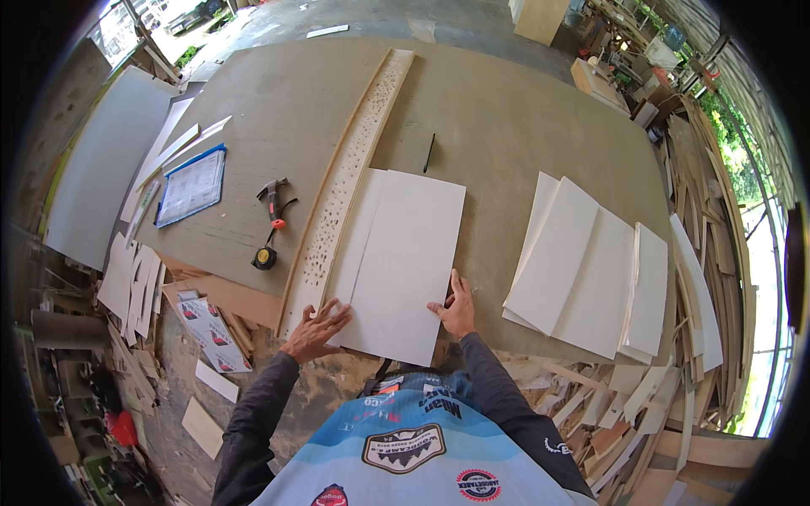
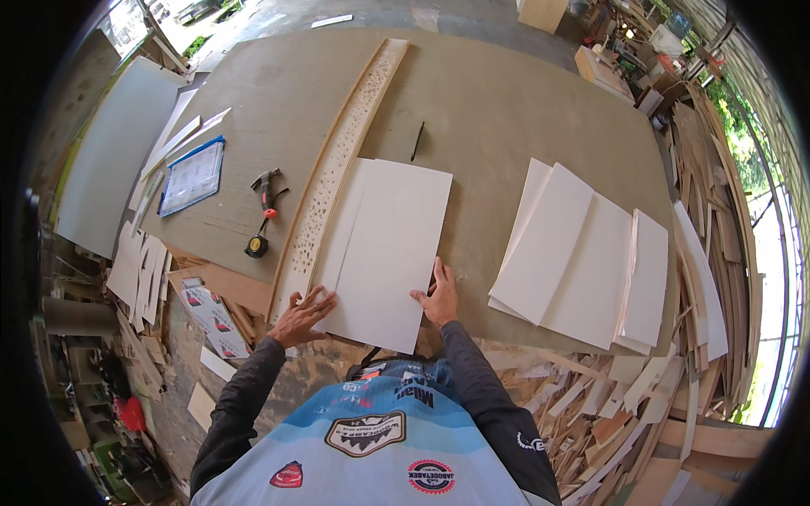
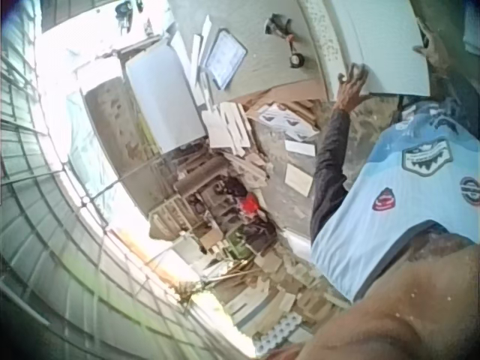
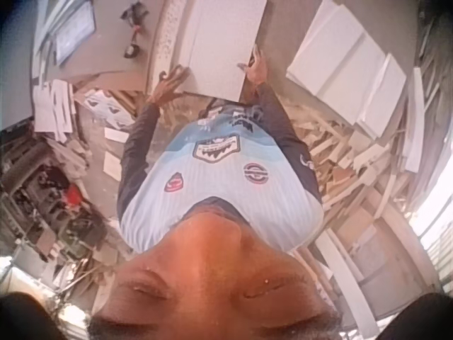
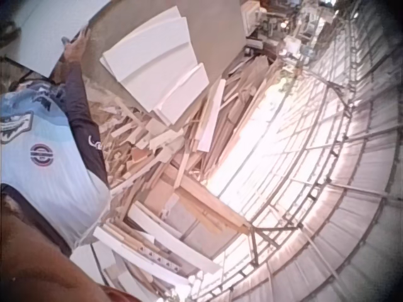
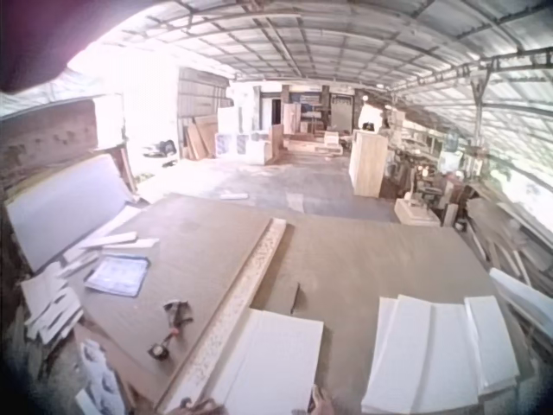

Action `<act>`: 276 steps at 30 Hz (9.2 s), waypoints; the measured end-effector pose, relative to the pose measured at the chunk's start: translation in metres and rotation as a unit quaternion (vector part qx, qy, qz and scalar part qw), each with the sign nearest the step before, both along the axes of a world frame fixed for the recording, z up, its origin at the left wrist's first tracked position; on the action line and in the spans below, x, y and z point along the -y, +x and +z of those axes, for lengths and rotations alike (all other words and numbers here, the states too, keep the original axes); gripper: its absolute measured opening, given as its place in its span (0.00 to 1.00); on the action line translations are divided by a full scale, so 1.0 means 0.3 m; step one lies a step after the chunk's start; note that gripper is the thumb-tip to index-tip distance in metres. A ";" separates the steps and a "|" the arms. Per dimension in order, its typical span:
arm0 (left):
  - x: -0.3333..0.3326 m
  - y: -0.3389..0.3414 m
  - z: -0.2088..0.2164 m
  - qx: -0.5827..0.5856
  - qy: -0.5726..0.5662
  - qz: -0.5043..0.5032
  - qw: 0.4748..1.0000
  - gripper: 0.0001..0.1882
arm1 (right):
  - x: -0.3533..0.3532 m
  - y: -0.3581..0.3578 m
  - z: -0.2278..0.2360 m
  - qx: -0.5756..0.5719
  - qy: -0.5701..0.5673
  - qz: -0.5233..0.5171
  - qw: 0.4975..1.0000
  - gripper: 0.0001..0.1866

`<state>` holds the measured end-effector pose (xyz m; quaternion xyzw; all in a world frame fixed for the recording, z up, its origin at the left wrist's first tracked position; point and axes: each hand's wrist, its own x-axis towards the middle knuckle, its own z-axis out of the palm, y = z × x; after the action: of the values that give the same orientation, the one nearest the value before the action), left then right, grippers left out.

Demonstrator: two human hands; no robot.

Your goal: The person hammers a nail into a wooden board, uses a tape measure and pencil to mark another board, and then picks up and examines several rectangular white boards one by one.

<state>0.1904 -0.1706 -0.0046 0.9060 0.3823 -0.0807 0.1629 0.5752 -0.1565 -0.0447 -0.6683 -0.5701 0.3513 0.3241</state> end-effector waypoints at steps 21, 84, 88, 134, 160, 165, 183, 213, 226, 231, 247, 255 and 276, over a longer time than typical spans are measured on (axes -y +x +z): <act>-0.096 0.034 0.020 -0.079 0.001 -0.025 0.997 0.60 | -0.090 0.117 -0.044 -0.073 -0.002 0.082 0.994 0.50; -0.291 0.249 0.125 -0.088 -0.030 -0.087 0.992 0.79 | 0.077 0.052 0.107 0.304 0.060 0.306 0.900 0.73; -0.303 0.259 0.134 -0.097 -0.026 -0.087 0.991 0.79 | 0.063 0.050 0.108 0.313 0.063 0.305 0.897 0.73; -0.677 0.440 0.151 -0.224 0.052 -0.104 0.967 0.78 | -0.335 0.122 0.157 0.403 -0.022 0.296 0.866 0.75; -0.929 0.548 0.167 -0.251 0.071 -0.098 0.960 0.79 | -0.600 0.196 0.172 0.424 -0.043 0.286 0.858 0.75; -0.980 0.545 0.135 -0.245 0.079 -0.098 0.961 0.79 | -0.649 0.204 0.179 0.426 -0.048 0.284 0.857 0.75; -1.170 0.625 0.145 -0.274 0.080 -0.093 0.954 0.79 | -0.835 0.271 0.149 0.388 -0.040 0.270 0.880 0.74; -1.425 0.723 0.155 -0.304 0.093 -0.097 0.943 0.80 | -1.092 0.355 0.155 0.395 -0.049 0.263 0.879 0.73; -1.543 0.775 0.157 -0.302 0.100 -0.077 0.945 0.80 | -1.213 0.398 0.178 0.384 -0.069 0.259 0.884 0.74; -1.596 0.763 0.149 -0.278 0.094 -0.069 0.953 0.80 | -1.265 0.399 0.190 0.391 -0.065 0.258 0.881 0.75; -1.702 0.797 0.137 -0.253 0.102 -0.066 0.960 0.81 | -1.351 0.454 0.165 0.359 -0.070 0.232 0.901 0.75; -1.787 0.804 0.120 -0.239 0.096 -0.056 0.965 0.80 | -1.422 0.647 0.148 0.335 -0.088 0.135 0.928 0.71; -1.752 0.396 0.190 -0.025 0.203 0.238 0.950 0.49 | -1.445 0.604 0.107 0.289 -0.072 -0.145 0.944 0.68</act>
<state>0.3093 0.3551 0.0526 0.8005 0.5987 0.0169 -0.0195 0.7564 0.2768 -0.0125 -0.8382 -0.5091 0.1323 0.1441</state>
